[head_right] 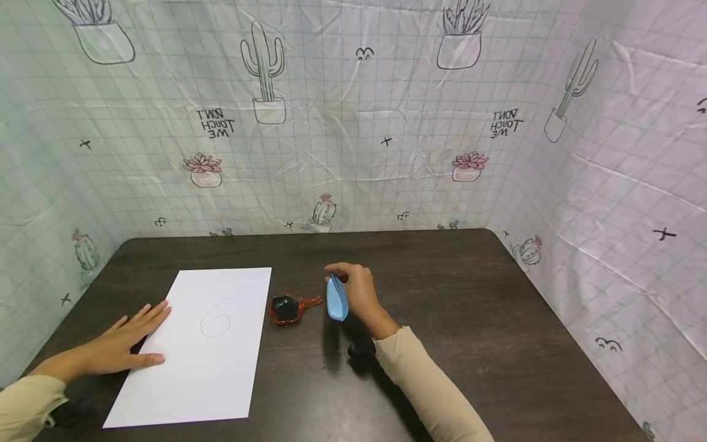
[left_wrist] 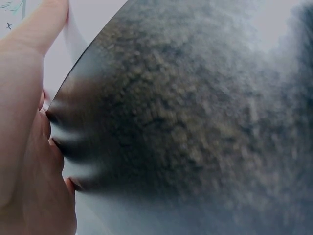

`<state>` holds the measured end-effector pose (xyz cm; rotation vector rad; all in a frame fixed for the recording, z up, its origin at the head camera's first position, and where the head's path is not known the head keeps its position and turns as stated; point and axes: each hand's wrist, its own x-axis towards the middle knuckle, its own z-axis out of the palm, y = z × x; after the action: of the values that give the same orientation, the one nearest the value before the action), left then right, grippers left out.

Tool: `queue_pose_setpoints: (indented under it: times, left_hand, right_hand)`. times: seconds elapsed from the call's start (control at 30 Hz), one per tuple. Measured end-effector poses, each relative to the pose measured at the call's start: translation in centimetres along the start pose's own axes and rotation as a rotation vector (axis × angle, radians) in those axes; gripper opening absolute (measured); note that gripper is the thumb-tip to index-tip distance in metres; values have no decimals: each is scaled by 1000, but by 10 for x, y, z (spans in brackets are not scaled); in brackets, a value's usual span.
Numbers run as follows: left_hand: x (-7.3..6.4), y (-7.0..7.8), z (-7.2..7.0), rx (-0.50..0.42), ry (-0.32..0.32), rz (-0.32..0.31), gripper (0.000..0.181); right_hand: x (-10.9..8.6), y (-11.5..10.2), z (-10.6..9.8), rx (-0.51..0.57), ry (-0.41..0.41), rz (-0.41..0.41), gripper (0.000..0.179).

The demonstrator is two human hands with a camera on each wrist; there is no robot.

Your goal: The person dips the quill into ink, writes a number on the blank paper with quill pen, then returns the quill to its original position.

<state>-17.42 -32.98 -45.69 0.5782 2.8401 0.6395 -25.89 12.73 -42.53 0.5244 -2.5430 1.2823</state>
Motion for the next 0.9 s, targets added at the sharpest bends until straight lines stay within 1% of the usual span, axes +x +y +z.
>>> queue_pose_setpoints:
  times: [0.17, 0.23, 0.33, 0.37, 0.43, 0.57, 0.63, 0.77, 0.9]
  left_hand:
    - [0, 1, 0, -9, -4, -9, 96]
    - [0, 1, 0, -11, -5, -11, 97]
    - [0, 1, -1, -14, -5, -6, 96]
    - [0, 1, -1, -14, -5, -3, 96]
    - [0, 0, -2, -17, -6, 1, 96]
    - [0, 1, -3, -18, -11, 2, 96]
    - [0, 1, -3, -16, -13, 0, 96]
    - [1, 0, -2, -12, -16, -2, 96]
    - [1, -2, -1, -10, -16, -4, 96]
  right_hand:
    - [2, 10, 2, 105, 10, 43, 24]
    - [3, 13, 2, 126, -3, 48, 25]
    - [4, 18, 3, 187, -30, 51, 27]
    - [4, 20, 3, 229, -37, 54, 28]
    - [5, 23, 4, 352, -52, 62, 29]
    - [7, 28, 5, 666, -53, 93, 30]
    - [8, 30, 6, 795, -40, 117, 34]
    - [10, 29, 8, 950, 8, 180, 38]
    - [12, 28, 8, 1030, 30, 220, 34]
